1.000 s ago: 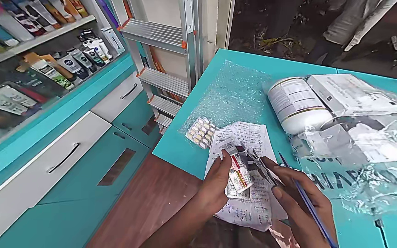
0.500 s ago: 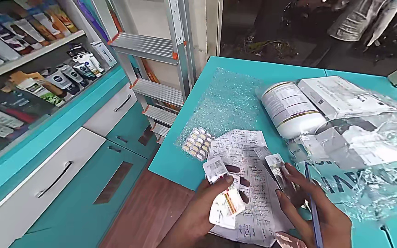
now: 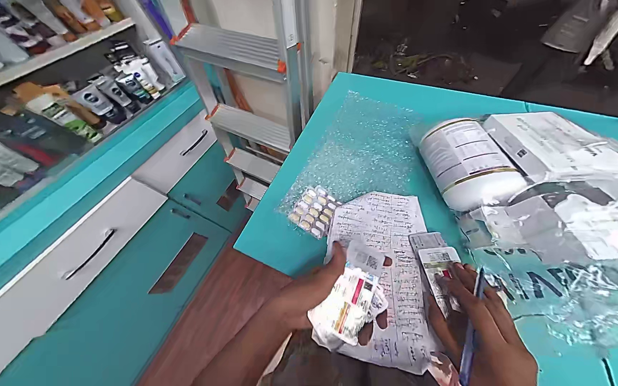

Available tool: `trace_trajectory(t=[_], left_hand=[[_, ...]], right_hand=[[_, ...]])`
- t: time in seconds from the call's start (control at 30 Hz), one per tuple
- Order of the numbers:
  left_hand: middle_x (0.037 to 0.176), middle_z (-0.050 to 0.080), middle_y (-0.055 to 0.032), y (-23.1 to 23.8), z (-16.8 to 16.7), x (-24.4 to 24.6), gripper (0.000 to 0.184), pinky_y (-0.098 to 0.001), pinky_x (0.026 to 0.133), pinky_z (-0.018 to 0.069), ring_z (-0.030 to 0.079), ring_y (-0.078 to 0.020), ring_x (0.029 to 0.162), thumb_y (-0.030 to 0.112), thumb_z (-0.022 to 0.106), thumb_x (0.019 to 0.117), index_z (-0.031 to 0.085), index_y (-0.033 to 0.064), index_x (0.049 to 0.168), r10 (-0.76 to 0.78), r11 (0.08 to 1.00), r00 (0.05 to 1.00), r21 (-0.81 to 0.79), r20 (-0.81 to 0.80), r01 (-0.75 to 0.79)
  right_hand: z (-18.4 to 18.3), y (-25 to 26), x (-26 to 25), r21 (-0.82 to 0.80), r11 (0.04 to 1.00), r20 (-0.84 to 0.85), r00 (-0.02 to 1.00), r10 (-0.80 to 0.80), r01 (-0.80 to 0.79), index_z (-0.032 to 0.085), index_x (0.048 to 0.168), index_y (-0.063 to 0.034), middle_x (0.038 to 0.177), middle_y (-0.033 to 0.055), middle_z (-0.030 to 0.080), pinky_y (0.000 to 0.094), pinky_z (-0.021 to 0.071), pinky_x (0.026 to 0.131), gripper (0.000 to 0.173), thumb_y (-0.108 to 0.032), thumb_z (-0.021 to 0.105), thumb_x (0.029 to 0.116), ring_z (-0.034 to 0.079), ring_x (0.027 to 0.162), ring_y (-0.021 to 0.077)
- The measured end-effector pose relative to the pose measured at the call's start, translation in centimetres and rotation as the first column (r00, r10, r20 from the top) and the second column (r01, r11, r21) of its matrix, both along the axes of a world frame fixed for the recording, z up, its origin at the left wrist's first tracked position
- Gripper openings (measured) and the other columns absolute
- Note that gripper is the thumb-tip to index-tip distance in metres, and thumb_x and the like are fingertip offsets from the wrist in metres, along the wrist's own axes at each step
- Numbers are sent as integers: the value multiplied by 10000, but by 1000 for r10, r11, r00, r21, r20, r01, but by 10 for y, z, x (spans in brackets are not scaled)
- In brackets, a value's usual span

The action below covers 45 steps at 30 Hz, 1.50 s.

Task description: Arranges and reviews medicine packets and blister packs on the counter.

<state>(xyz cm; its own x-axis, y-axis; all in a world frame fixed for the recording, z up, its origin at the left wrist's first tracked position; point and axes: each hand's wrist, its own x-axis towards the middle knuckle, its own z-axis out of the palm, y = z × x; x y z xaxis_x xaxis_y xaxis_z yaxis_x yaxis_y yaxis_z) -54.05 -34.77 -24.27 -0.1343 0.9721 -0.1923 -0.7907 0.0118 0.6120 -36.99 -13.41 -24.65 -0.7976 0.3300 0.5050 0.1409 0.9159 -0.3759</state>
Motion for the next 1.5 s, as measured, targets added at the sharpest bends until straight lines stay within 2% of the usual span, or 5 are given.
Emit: trace_trajectory(t=[0.77,0.97,1.13,1.37,1.5], left_hand=[[878,651,-130,5,0,-8,819,-369,577,567,654,-195,658,758,148,998,500,127,1383,-80,986,997,-147,8,80],[938,669,-130,-1,21,-2,802,-379,714,612,696,-204,787,682,126,1035,541,38,1273,70,997,987,-31,-145,-75],[1125,646,-72,29,33,31,639,-328,861,590,683,-127,984,511,119,1097,409,60,1445,477,862,865,-111,-158,-495],[1563,416,-144,35,29,38,621,-336,1172,380,434,-119,1419,428,203,1118,300,13,1569,543,764,774,-192,-324,-616],[1329,579,-72,30,25,38,565,-280,1014,513,593,-71,1198,413,196,1120,370,30,1497,542,797,803,-151,-248,-585]], right_hand=[[-10,7,0,34,998,-33,998,53,-52,696,1062,90,1199,344,661,409,471,1086,318,-174,754,895,602,1254,443],[4,0,-1,-143,980,-136,984,118,-138,657,1110,150,1255,366,620,345,466,1082,368,-168,711,933,593,1281,350],[26,-30,-23,-449,794,-267,909,319,-411,644,1260,-164,1472,-23,580,235,515,1026,354,-201,742,922,541,1335,47],[19,-51,-52,-347,849,-168,917,362,-399,670,1229,-60,1363,172,645,238,473,1069,450,-311,790,876,561,1337,150],[14,-50,-52,-389,827,-228,912,340,-406,693,1201,-49,1339,145,671,228,519,1028,382,-223,765,868,613,1277,121]])
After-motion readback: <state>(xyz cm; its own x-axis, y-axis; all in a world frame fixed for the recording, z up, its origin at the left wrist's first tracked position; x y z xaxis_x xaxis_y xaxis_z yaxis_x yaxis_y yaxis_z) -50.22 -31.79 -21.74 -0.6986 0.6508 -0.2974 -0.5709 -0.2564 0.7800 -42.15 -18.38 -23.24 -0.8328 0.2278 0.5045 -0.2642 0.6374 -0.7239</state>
